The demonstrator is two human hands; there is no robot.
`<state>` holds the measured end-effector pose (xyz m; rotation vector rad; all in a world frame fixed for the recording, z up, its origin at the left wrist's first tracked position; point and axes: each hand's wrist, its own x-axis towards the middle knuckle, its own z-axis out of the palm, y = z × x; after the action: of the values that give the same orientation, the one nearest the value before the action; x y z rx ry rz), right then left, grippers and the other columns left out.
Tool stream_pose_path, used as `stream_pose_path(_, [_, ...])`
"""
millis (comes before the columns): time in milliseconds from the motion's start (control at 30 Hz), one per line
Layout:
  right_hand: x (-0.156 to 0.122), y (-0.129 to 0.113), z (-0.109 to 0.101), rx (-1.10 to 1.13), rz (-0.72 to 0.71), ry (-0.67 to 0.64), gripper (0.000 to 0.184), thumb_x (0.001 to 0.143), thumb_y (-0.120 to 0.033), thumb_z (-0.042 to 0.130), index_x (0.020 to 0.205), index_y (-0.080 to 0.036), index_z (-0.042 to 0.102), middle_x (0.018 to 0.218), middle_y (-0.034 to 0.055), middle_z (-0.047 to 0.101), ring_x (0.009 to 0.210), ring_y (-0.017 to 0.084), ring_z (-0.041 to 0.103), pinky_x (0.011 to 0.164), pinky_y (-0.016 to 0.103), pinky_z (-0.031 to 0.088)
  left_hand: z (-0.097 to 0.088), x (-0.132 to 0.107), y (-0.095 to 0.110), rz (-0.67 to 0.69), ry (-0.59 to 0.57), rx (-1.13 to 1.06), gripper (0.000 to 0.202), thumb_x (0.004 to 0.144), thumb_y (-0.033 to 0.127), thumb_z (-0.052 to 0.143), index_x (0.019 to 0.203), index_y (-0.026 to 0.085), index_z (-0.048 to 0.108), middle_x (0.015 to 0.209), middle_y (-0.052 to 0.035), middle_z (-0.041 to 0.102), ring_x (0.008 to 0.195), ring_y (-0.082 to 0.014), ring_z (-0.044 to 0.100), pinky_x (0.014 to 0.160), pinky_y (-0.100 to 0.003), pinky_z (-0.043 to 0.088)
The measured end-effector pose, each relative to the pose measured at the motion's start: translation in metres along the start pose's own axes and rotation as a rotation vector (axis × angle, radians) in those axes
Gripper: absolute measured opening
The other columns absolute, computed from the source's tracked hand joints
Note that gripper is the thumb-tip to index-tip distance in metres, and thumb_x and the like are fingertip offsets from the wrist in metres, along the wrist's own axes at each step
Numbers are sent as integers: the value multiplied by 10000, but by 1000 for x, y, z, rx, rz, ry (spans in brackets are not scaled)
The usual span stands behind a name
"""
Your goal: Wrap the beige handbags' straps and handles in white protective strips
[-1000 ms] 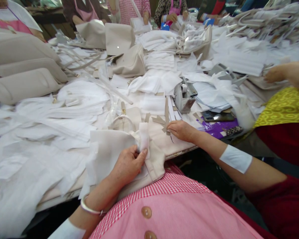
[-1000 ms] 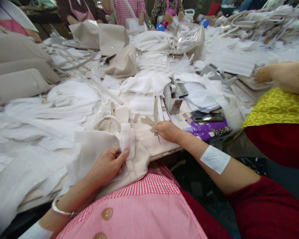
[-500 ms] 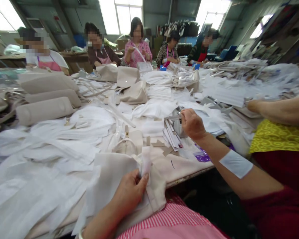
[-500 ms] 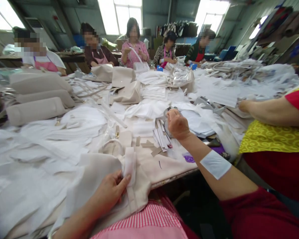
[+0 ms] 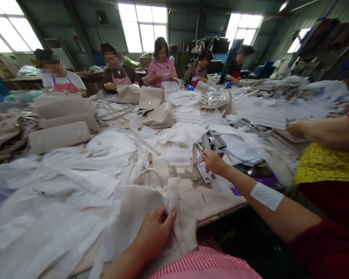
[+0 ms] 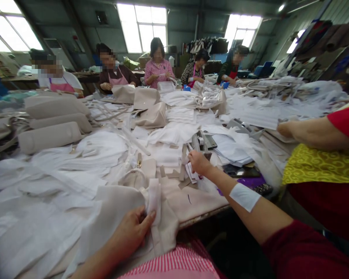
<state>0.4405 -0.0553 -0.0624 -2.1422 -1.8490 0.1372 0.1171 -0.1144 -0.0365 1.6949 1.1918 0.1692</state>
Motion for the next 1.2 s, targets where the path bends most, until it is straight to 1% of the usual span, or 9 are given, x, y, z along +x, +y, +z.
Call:
stream_pose_path(100, [20, 9, -13, 39, 93, 144, 384, 1016, -237, 209, 1087, -118, 567, 667, 48, 673, 548, 176, 651, 596, 277, 474, 1, 1, 0, 17, 20, 53, 367, 905, 492, 439, 690, 202, 504, 552, 6, 559, 494, -159, 540, 511, -270, 355])
stream_pose_path(400, [40, 7, -47, 44, 41, 425, 214, 960, -288, 398, 982, -159, 568, 704, 84, 670, 716, 245, 658, 720, 332, 466, 0, 6, -1, -6, -17, 29, 367, 904, 496, 444, 701, 198, 511, 531, 23, 530, 483, -153, 538, 497, -257, 358])
stream_pose_path(633, [2, -13, -67, 186, -131, 736, 196, 992, -280, 394, 1044, -188, 559, 816, 63, 702, 671, 178, 658, 730, 300, 490, 0, 7, -3, -42, -52, -22, 363, 892, 512, 454, 735, 197, 543, 525, 24, 535, 439, -153, 519, 468, -255, 354])
stream_pose_path(733, [-22, -14, -55, 85, -294, 508, 152, 942, -269, 481, 952, -188, 608, 864, 102, 726, 711, 206, 675, 707, 309, 489, 0, 7, -3, -36, -43, -24, 351, 889, 502, 468, 736, 196, 547, 534, 25, 541, 443, -148, 515, 478, -253, 360])
stream_pose_path(800, [-31, -11, -43, 129, -247, 376, 160, 936, -276, 487, 891, -186, 612, 727, 84, 709, 638, 209, 667, 637, 303, 482, 0, 6, -3, -32, -36, -19, 345, 889, 496, 474, 731, 197, 546, 516, 29, 530, 442, -148, 512, 481, -253, 358])
stream_pose_path(933, [-47, -10, -31, 375, 20, 464, 188, 978, -312, 453, 957, -192, 596, 586, 7, 650, 555, 182, 643, 630, 295, 487, 1, 6, -2, -44, -35, -30, 354, 893, 509, 473, 729, 202, 542, 477, 37, 510, 430, -150, 508, 470, -249, 358])
stream_pose_path(1000, [-61, -13, -30, 412, -38, 459, 191, 981, -303, 455, 993, -189, 607, 663, 27, 680, 615, 181, 660, 687, 306, 495, 1, 5, -2, -50, -34, -37, 359, 895, 514, 470, 729, 203, 538, 478, 36, 516, 431, -151, 518, 470, -249, 365])
stream_pose_path(1133, [-93, -18, -23, 430, -378, 10, 212, 957, -296, 485, 941, -178, 660, 844, 82, 719, 752, 196, 678, 724, 298, 491, 1, 5, -2, -55, -43, -41, 341, 887, 508, 486, 739, 204, 534, 495, 35, 535, 426, -155, 534, 459, -250, 366])
stream_pose_path(1200, [-99, -19, -16, 434, -369, -158, 268, 955, -353, 483, 895, -174, 673, 804, 73, 711, 726, 193, 666, 693, 292, 482, 2, 5, -1, -59, -39, -38, 330, 885, 496, 491, 727, 207, 520, 492, 42, 527, 426, -150, 533, 460, -248, 374])
